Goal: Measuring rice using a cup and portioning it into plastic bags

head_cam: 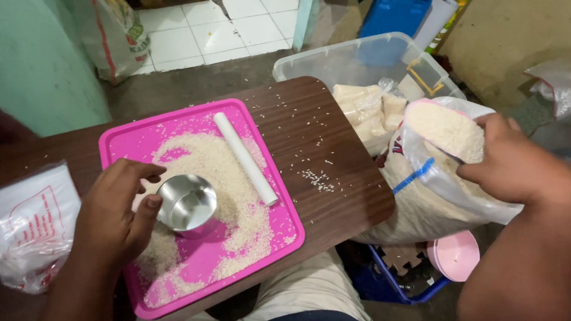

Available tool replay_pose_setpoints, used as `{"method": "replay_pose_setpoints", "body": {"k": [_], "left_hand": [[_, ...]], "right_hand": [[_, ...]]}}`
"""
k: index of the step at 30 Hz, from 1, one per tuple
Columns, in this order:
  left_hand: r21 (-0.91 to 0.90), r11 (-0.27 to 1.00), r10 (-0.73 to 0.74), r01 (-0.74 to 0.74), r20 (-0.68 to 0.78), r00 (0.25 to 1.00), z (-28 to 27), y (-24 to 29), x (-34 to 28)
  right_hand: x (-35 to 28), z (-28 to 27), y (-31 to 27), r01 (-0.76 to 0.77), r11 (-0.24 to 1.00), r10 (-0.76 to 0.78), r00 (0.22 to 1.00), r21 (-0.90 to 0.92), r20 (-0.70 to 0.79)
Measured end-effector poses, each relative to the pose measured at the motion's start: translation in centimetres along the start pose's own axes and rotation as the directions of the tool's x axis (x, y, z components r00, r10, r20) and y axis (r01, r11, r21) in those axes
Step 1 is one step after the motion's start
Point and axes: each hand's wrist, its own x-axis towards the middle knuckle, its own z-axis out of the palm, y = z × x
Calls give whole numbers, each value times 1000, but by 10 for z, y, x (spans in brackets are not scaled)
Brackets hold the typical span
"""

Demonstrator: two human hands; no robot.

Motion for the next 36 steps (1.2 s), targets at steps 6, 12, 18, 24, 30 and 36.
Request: {"method": "replay_pose_setpoints", "body": {"k": [6,12,18,24,30,36], "left_hand": [[-11,1000,-20,20,13,1000,5,-6,2],[-49,996,70,-69,3,998,-1,-6,2],[-141,987,80,-81,-12,997,-8,3,6],[-212,974,80,-79,-2,997,-9,5,4],[-189,975,128,-120,31,991,-5,1,6],[-182,979,99,-90,41,994,-5,4,6]], "right_hand": [[-42,-4,-80,346,938,-346,936,1,-70],[-86,20,-178,432,902,-421,886,-17,196],[-122,38,-246,578,816,-559,786,5,262],[-128,51,-268,747,656,-734,665,-111,136],[-145,36,-284,762,596,-764,635,-252,112],[-148,36,-280,833,444,-887,460,-330,-31]]}}
